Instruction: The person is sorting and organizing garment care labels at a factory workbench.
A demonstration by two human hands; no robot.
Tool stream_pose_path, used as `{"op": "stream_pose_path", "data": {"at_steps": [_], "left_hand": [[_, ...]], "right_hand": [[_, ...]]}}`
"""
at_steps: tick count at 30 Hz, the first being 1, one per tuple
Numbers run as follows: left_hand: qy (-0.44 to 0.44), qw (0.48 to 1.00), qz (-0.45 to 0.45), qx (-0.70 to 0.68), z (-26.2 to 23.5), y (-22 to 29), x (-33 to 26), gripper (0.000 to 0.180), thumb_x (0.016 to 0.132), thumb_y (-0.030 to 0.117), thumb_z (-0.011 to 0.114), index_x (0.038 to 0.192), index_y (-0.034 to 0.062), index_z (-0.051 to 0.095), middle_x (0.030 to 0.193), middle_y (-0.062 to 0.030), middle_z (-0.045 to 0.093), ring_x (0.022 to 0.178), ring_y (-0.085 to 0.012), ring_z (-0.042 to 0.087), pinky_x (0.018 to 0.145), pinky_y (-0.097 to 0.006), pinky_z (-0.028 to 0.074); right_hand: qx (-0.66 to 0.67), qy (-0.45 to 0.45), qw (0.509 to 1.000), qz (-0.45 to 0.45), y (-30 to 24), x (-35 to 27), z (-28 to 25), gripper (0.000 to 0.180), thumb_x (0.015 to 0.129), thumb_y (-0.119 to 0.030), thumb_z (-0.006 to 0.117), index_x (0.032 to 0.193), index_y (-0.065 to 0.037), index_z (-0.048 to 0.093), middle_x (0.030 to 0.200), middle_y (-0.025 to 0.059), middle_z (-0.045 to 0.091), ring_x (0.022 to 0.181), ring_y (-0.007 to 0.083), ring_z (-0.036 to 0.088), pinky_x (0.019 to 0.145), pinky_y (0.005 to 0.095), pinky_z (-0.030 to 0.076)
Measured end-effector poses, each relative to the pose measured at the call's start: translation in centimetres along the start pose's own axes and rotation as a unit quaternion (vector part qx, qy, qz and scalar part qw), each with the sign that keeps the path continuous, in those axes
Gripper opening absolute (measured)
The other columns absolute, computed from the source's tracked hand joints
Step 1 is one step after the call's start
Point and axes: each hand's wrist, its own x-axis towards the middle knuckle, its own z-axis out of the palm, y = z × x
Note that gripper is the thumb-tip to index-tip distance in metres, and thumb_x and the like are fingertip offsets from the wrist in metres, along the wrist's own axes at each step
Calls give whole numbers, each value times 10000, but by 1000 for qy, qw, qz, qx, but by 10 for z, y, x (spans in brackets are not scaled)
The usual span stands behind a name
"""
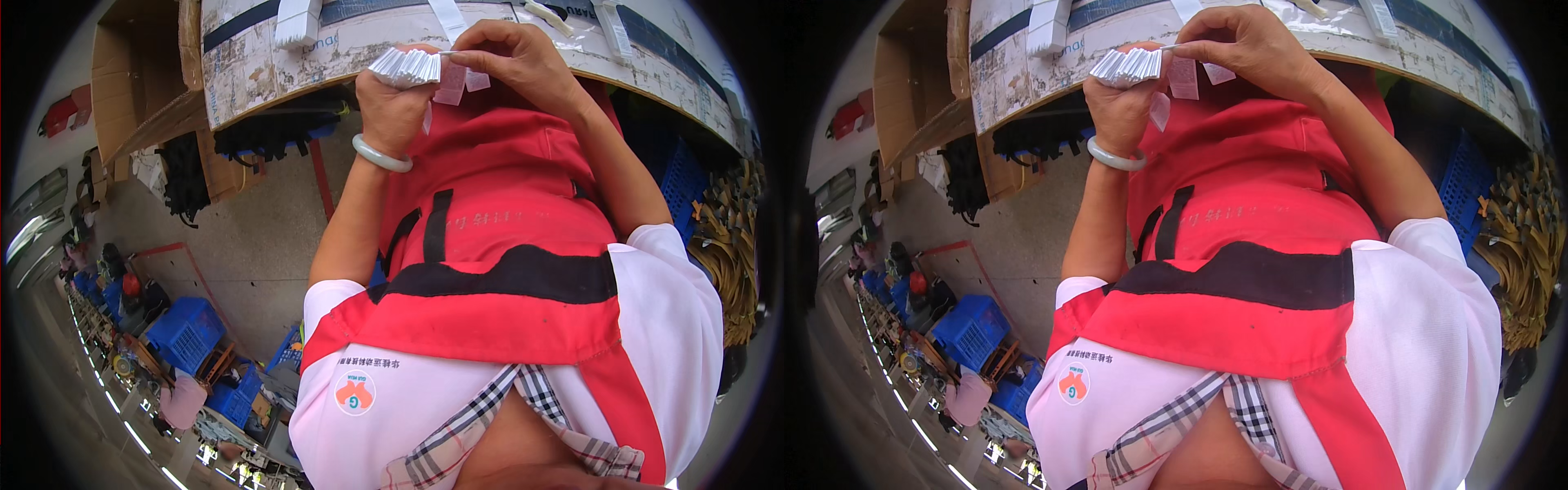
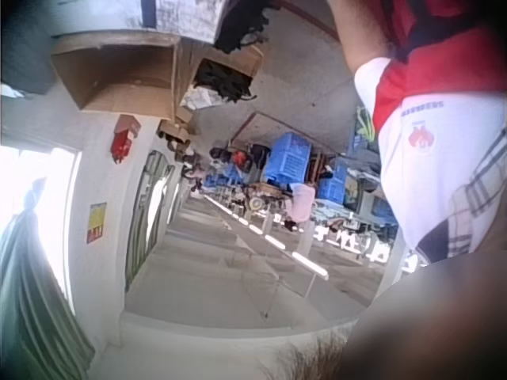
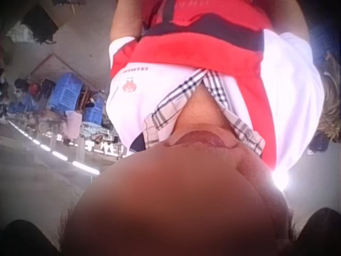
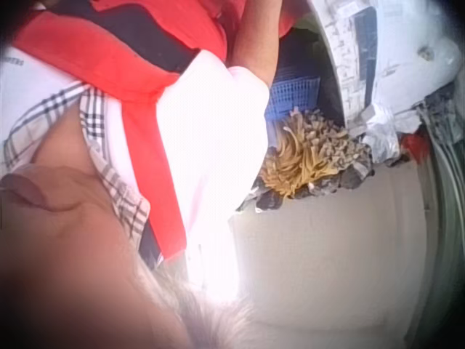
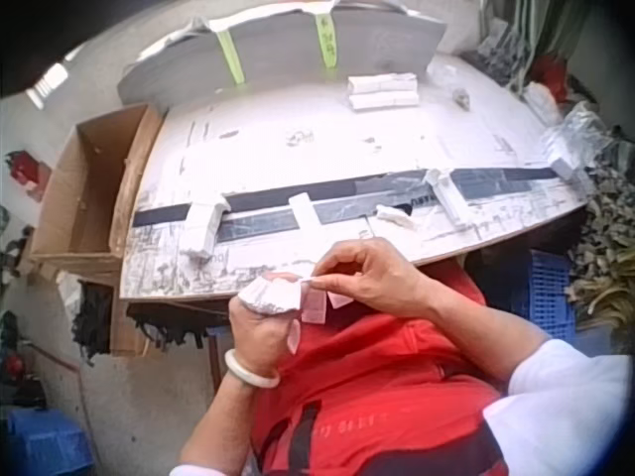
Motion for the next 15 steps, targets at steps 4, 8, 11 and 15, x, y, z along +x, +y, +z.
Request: {"op": "stream_pose_path", "data": {"at_steps": [4,8,11,15], "left_hand": [[3,1000,-18,-4,1,0,-2,126,830,38,736,942,-6,701,708,-5,636,614,-62,566,536,-205,436],[7,999,-35,-1,1,1,-2,112,833,39,730,932,-4,701,703,-5,635,614,-64,567,538,-209,439],[6,1000,-27,3,-1,-1,-2,97,834,31,721,922,-4,702,695,-9,632,607,-63,564,539,-208,435],[-11,999,-48,-13,-1,-5,-3,109,845,33,715,942,-10,691,683,-10,618,590,-72,549,535,-214,432]], "right_hand": [[0,0,1000,16,1,-1,0,171,914,-158,667,986,-4,687,910,9,660,850,72,587,795,231,488],[14,-12,1000,22,5,-1,0,176,918,-157,662,1005,-5,679,914,5,658,855,66,583,798,233,487],[-1,7,1000,5,-3,0,3,167,915,-153,665,995,-7,668,907,0,651,860,62,579,805,236,486],[10,-11,1000,11,5,0,-1,161,914,-152,664,974,-3,655,889,2,642,836,65,575,775,224,479]]}}
